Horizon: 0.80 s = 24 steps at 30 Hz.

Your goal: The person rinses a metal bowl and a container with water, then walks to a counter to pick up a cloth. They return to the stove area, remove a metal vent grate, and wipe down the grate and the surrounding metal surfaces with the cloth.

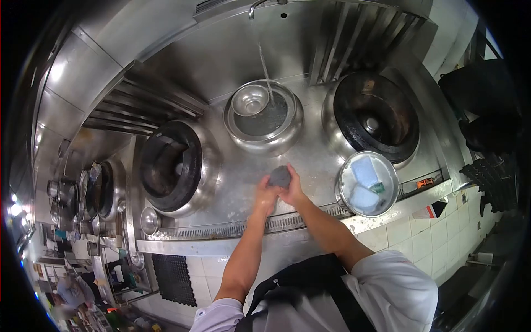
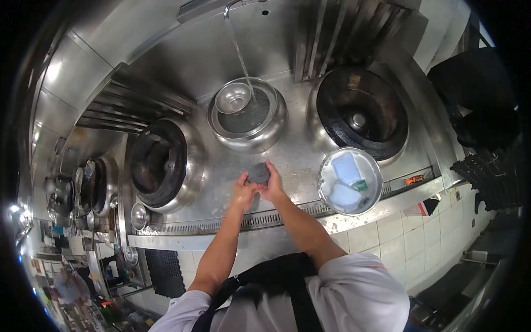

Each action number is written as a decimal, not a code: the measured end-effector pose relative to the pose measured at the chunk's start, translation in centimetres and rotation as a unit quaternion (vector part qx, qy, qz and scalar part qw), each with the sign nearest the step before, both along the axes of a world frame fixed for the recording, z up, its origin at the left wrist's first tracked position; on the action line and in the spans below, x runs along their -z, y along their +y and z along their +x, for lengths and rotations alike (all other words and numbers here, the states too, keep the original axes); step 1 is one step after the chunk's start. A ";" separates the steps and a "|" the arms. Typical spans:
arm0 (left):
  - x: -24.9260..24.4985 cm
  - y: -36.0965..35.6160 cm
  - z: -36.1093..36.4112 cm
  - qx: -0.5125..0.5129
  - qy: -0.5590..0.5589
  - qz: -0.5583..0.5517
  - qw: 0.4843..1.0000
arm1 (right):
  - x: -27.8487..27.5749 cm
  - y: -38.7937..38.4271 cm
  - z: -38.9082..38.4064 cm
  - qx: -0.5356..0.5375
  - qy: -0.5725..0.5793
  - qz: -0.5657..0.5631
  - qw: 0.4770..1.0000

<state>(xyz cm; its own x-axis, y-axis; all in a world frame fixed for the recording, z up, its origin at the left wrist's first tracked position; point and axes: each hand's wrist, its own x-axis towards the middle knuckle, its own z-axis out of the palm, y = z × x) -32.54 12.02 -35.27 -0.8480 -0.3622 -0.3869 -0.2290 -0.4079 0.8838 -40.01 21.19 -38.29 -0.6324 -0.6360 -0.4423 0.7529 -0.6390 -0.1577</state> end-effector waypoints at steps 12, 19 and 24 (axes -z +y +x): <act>-0.4 -2.2 -0.1 -0.108 -0.013 0.434 0.894 | -5.7 -2.8 3.9 0.087 0.528 0.443 0.720; 3.3 -1.2 -1.9 -0.266 -0.059 0.118 0.955 | -2.2 -3.7 3.3 0.107 0.298 0.481 0.817; -0.5 0.1 -2.2 -0.300 -0.080 -0.163 0.936 | -1.2 -4.5 2.4 0.079 0.159 0.476 0.861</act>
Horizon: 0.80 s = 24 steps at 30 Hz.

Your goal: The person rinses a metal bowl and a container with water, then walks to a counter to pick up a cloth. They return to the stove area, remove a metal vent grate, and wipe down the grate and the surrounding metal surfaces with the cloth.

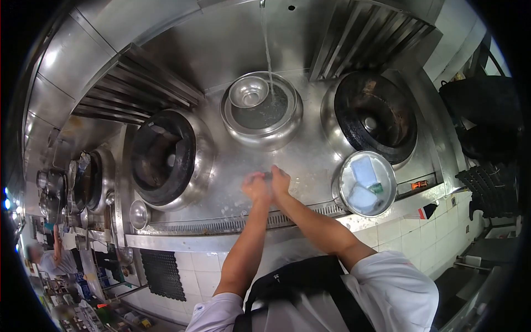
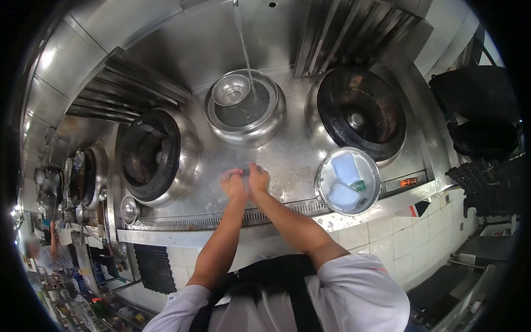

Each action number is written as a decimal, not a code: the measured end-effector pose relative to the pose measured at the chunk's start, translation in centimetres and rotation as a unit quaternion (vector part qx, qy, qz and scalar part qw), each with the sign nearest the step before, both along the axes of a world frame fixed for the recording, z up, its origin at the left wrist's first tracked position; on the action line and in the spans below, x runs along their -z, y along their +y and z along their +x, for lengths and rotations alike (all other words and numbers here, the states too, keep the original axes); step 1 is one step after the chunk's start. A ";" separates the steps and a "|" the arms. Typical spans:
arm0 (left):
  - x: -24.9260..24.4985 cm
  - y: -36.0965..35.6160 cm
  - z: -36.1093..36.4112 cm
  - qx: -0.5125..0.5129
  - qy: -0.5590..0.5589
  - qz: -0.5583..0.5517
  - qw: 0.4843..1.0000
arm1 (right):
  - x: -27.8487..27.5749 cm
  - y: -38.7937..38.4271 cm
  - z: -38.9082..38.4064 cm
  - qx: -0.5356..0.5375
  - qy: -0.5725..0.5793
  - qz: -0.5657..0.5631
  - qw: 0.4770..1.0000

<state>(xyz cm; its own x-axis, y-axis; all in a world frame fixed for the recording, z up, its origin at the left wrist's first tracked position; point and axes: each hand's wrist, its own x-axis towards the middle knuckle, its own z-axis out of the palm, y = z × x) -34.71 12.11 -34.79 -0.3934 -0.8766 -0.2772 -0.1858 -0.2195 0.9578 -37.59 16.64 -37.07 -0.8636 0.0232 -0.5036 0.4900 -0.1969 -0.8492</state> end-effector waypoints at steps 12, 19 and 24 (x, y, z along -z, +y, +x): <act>-2.4 -1.7 -0.1 0.122 -0.027 -0.249 0.961 | 1.5 -1.5 -1.1 -0.054 -0.219 -0.250 0.942; -2.9 -2.5 -1.2 0.219 -0.013 -0.326 0.920 | -0.6 -1.1 -2.3 -0.126 -0.238 -0.382 0.884; -1.6 -2.8 -1.5 0.249 0.018 -0.390 0.886 | -0.3 -0.5 -3.0 -0.142 -0.239 -0.360 0.890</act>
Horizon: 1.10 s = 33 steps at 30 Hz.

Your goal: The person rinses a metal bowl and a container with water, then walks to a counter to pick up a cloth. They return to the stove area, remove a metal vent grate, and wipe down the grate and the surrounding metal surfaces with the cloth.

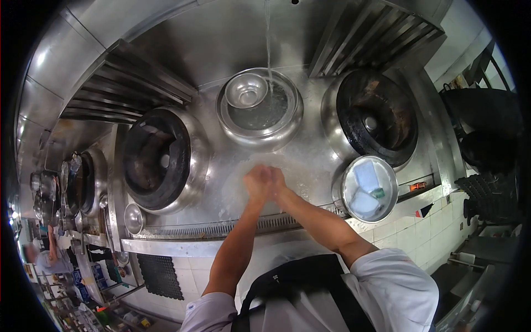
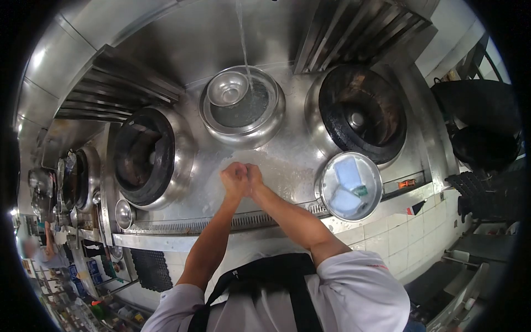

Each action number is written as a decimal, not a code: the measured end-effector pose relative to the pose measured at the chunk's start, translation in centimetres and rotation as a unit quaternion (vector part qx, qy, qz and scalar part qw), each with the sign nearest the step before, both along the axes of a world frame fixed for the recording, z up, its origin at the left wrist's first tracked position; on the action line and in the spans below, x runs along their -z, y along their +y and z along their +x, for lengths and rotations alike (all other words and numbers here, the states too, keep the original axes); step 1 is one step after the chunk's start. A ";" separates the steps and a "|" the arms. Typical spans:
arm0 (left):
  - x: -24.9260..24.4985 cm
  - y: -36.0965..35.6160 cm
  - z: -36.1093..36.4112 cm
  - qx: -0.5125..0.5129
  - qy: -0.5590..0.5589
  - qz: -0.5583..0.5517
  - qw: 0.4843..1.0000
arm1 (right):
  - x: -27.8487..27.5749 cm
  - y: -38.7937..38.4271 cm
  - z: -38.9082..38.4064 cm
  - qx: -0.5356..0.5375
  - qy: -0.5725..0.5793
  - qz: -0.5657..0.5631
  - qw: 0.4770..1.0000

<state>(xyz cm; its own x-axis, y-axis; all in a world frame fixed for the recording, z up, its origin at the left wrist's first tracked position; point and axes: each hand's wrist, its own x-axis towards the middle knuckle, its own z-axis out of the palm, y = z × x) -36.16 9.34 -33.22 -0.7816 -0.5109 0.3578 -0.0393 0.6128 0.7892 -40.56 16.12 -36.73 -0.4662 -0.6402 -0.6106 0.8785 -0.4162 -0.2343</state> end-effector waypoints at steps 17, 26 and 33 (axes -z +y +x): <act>1.9 -0.6 4.1 0.175 -0.027 -0.045 0.983 | 6.8 0.8 4.1 -0.062 -0.074 -0.007 0.995; -2.6 -2.9 3.0 0.245 0.069 -0.070 0.964 | 7.8 -1.7 4.1 -0.025 -0.056 -0.245 0.968; 1.0 -3.6 3.3 0.112 0.029 -0.051 0.992 | 0.3 -0.5 2.9 -0.065 -0.037 0.098 0.992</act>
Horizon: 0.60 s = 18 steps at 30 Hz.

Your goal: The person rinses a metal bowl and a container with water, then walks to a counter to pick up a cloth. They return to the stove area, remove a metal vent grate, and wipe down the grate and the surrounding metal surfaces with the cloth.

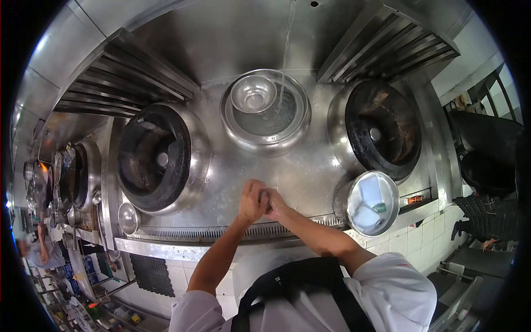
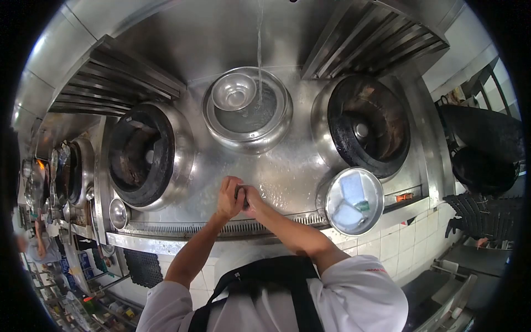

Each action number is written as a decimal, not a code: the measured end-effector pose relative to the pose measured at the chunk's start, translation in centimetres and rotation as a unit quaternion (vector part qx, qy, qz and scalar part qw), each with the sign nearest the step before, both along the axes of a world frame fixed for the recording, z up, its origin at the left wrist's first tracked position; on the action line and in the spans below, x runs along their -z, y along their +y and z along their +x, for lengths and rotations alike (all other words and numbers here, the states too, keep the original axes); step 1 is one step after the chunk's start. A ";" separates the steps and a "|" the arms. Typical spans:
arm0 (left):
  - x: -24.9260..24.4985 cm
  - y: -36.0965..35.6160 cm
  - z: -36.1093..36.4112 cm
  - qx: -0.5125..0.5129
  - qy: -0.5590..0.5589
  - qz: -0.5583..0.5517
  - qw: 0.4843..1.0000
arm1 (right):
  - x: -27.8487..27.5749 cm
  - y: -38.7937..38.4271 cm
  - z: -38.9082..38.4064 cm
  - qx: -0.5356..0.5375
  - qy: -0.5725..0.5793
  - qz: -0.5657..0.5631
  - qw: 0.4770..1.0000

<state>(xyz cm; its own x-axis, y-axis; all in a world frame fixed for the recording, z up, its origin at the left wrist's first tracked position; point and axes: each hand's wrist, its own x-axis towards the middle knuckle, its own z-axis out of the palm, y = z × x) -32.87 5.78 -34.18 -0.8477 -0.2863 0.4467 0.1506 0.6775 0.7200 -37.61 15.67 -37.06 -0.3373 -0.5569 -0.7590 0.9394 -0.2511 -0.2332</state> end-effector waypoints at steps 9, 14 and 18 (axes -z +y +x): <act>4.1 -2.4 0.1 -0.096 0.005 0.845 0.526 | -4.3 -5.6 -5.2 -0.315 0.728 0.266 0.548; 4.7 -7.1 -0.2 -0.033 0.070 0.821 0.565 | -4.8 -9.2 -19.7 0.043 0.604 0.425 0.673; 5.2 -8.0 -1.5 -0.056 -0.043 0.837 0.542 | -4.4 -9.9 -24.0 0.004 0.372 0.290 0.882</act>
